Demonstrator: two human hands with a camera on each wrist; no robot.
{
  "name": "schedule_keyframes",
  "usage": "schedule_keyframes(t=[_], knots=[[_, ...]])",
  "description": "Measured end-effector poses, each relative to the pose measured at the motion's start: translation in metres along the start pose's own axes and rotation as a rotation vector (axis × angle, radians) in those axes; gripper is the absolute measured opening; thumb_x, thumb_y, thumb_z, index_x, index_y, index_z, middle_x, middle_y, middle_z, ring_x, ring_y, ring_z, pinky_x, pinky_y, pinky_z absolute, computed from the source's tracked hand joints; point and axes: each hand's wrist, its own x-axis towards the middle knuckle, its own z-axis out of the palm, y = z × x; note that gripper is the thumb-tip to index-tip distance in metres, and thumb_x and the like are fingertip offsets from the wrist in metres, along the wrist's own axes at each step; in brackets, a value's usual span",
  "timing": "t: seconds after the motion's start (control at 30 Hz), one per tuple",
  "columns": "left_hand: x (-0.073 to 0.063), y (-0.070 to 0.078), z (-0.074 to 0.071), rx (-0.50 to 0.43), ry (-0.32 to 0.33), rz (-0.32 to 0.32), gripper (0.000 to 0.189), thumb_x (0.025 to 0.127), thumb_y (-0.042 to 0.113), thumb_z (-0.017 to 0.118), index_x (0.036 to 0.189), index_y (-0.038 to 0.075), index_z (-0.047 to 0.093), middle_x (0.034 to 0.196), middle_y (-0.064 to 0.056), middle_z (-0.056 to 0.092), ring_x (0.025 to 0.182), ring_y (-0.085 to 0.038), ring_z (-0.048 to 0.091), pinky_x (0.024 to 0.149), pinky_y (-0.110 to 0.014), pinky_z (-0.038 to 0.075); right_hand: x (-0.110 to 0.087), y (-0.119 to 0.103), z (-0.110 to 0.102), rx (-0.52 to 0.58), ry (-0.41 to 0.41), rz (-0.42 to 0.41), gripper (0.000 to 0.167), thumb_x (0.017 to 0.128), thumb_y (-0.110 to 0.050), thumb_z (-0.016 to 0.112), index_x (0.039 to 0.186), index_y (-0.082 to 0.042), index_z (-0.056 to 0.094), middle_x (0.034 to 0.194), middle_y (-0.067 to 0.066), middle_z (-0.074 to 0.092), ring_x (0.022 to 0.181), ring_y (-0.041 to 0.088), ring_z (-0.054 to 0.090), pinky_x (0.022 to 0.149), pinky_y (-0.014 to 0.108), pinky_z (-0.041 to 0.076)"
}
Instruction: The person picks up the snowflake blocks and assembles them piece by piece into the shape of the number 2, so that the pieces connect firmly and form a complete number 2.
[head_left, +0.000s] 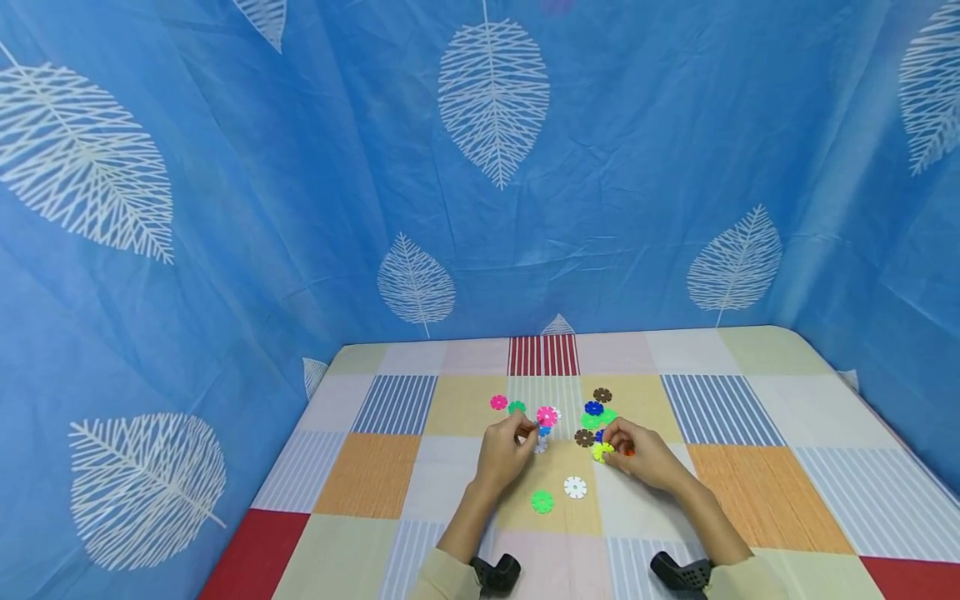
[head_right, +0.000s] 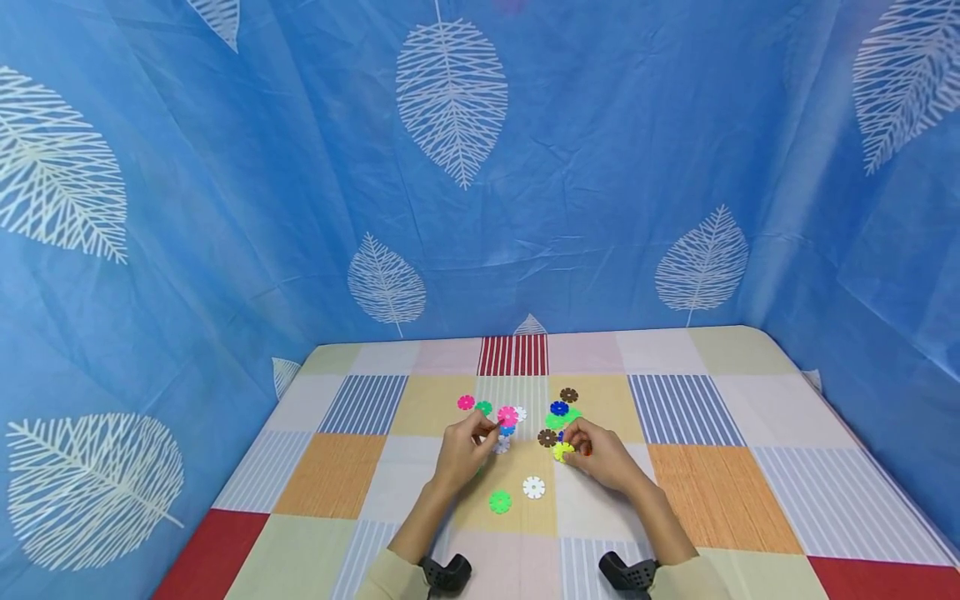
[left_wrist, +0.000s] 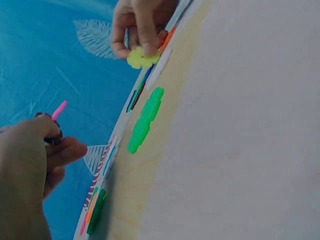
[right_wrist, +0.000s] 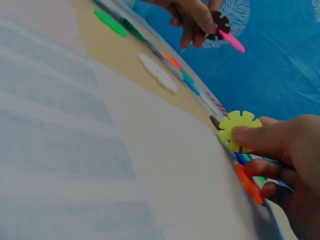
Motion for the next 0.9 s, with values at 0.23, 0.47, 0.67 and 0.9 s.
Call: schedule_keyframes(t=[0.23, 0.47, 0.67, 0.9], knots=[[0.002, 0.009, 0.001, 0.011, -0.006, 0.085, 0.012, 0.078, 0.007, 0.065, 0.074, 0.012, 0.055, 0.07, 0.004, 0.067, 0.061, -0.001, 0.06, 0.053, -0.008, 0.041, 0.01, -0.02, 0.013, 0.154, 0.248, -0.04, 0.019, 0.077, -0.008, 0.074, 0.095, -0.006, 0.067, 0.077, 0.001, 0.068, 0.065, 0.01, 0.062, 0.058, 0.023, 0.051], [0.004, 0.014, 0.003, 0.01, -0.03, 0.103, 0.01, 0.078, 0.007, 0.065, 0.076, 0.012, 0.056, 0.07, 0.006, 0.066, 0.061, -0.001, 0.06, 0.054, -0.007, 0.04, 0.014, -0.029, 0.026, 0.186, 0.361, -0.102, 0.017, 0.074, 0.003, 0.073, 0.089, 0.0, 0.067, 0.079, 0.012, 0.068, 0.067, 0.021, 0.065, 0.061, 0.023, 0.053], [0.003, 0.014, 0.004, -0.049, -0.056, 0.109, 0.011, 0.078, 0.004, 0.065, 0.076, 0.011, 0.056, 0.069, 0.004, 0.065, 0.061, -0.002, 0.06, 0.052, -0.01, 0.043, 0.013, -0.032, 0.026, 0.164, 0.356, -0.096, 0.016, 0.075, -0.001, 0.074, 0.089, -0.004, 0.067, 0.079, 0.007, 0.069, 0.067, 0.017, 0.066, 0.062, 0.022, 0.053], [0.003, 0.015, 0.002, -0.115, -0.109, 0.102, 0.01, 0.08, 0.004, 0.065, 0.075, 0.01, 0.057, 0.069, 0.003, 0.065, 0.062, -0.004, 0.059, 0.053, -0.013, 0.046, 0.011, -0.035, 0.025, 0.114, 0.376, -0.104, 0.017, 0.074, -0.004, 0.076, 0.086, -0.013, 0.068, 0.075, 0.0, 0.069, 0.066, 0.007, 0.064, 0.063, 0.024, 0.051]])
